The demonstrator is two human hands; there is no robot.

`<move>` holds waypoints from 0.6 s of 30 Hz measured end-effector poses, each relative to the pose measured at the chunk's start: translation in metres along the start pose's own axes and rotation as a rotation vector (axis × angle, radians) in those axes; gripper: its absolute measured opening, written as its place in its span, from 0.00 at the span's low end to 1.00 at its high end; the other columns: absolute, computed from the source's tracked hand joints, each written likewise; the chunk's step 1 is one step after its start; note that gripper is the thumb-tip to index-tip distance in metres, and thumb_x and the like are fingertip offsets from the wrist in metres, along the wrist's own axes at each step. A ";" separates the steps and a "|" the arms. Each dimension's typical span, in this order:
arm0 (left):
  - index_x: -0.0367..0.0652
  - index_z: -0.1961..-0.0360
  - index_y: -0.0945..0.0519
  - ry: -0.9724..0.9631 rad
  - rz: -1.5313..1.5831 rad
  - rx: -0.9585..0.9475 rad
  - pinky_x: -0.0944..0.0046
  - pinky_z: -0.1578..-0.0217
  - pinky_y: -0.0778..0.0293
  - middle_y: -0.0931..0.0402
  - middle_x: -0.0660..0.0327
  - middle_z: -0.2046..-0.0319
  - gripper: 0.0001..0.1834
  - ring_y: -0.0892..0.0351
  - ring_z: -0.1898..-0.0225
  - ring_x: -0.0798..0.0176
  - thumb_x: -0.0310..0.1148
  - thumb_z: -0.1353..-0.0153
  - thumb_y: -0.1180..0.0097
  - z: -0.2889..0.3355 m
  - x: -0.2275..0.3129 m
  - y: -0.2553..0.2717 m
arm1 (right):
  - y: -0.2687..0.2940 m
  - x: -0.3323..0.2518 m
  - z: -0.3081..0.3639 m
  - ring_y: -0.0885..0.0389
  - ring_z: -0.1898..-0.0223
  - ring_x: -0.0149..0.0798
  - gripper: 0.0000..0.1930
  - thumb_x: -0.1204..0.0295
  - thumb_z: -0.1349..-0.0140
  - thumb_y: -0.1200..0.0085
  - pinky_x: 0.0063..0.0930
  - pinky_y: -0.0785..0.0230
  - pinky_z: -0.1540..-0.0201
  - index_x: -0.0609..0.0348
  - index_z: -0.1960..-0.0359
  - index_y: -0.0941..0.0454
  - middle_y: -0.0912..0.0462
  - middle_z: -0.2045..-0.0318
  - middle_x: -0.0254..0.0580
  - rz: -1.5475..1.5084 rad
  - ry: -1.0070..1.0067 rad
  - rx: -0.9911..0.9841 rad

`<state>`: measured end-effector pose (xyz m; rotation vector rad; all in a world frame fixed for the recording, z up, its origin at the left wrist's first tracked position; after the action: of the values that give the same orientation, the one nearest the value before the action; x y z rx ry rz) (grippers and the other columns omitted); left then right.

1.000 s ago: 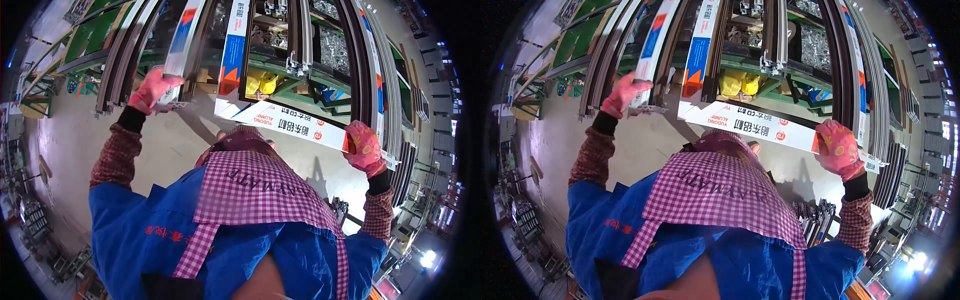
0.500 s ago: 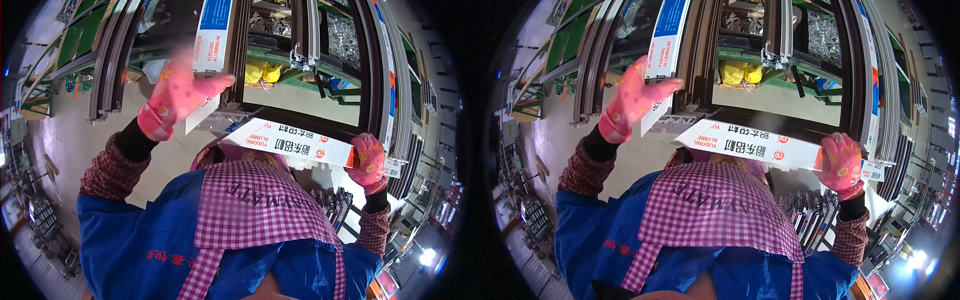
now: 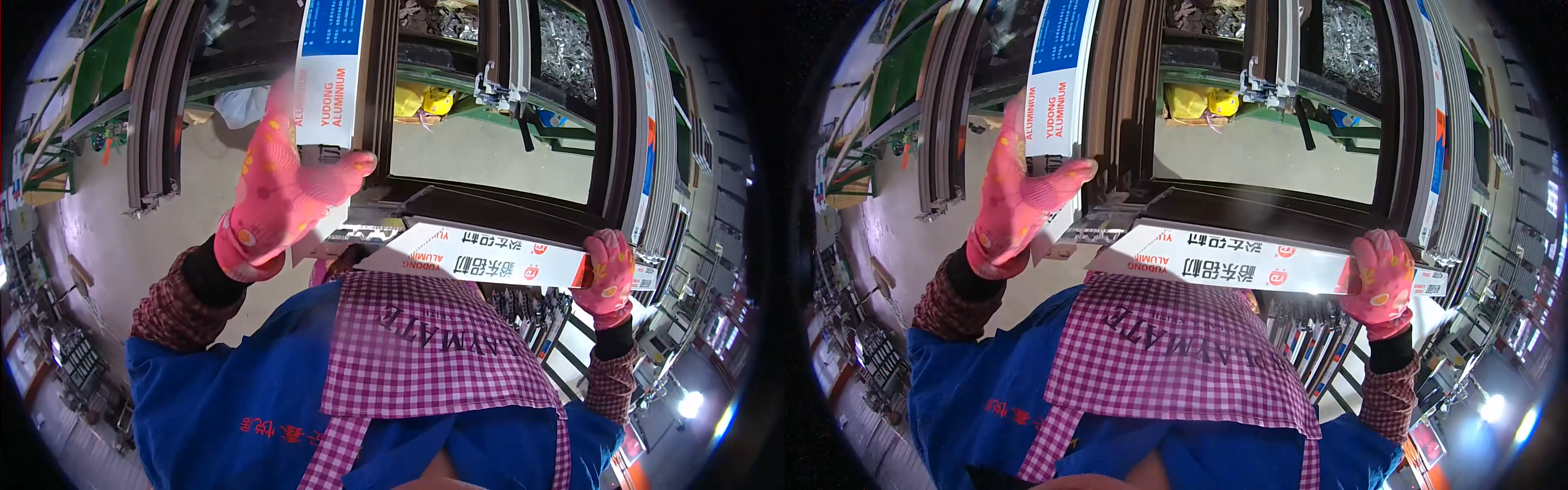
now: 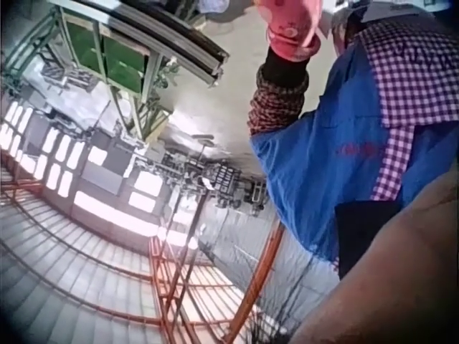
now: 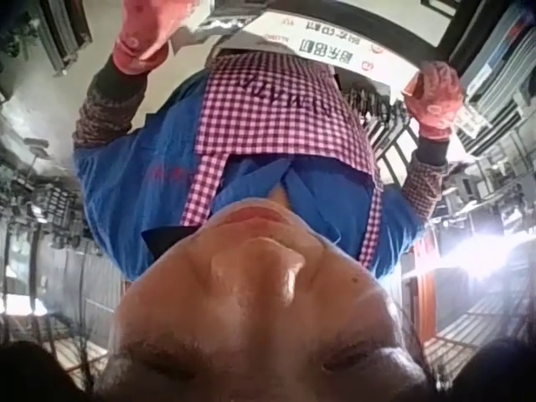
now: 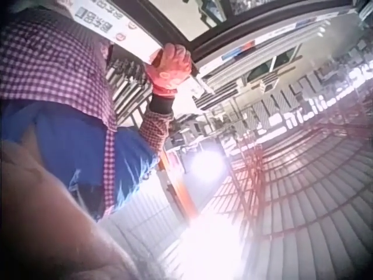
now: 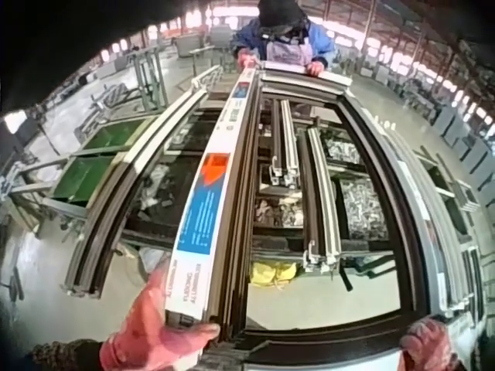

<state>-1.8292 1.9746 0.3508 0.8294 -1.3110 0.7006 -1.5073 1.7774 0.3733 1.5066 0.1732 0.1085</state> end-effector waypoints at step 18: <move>0.36 0.32 0.48 -0.083 -0.176 0.102 0.61 0.45 0.34 0.33 0.55 0.44 0.50 0.32 0.45 0.62 0.19 0.55 0.33 0.006 -0.008 0.003 | -0.002 0.009 -0.009 0.26 0.61 0.55 0.28 0.71 0.68 0.37 0.47 0.31 0.58 0.62 0.59 0.29 0.26 0.64 0.51 -0.064 0.071 -0.053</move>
<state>-1.8360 1.9714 0.3437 1.0533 -1.2662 0.6021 -1.5001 1.7873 0.3702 1.4440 0.2727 0.1145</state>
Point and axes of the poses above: each hand's wrist, its own z-axis away from the middle knuckle, its own y-axis out of the back of the hand, x = y × z, the point moved 6 cm from there along -z, towards the middle knuckle
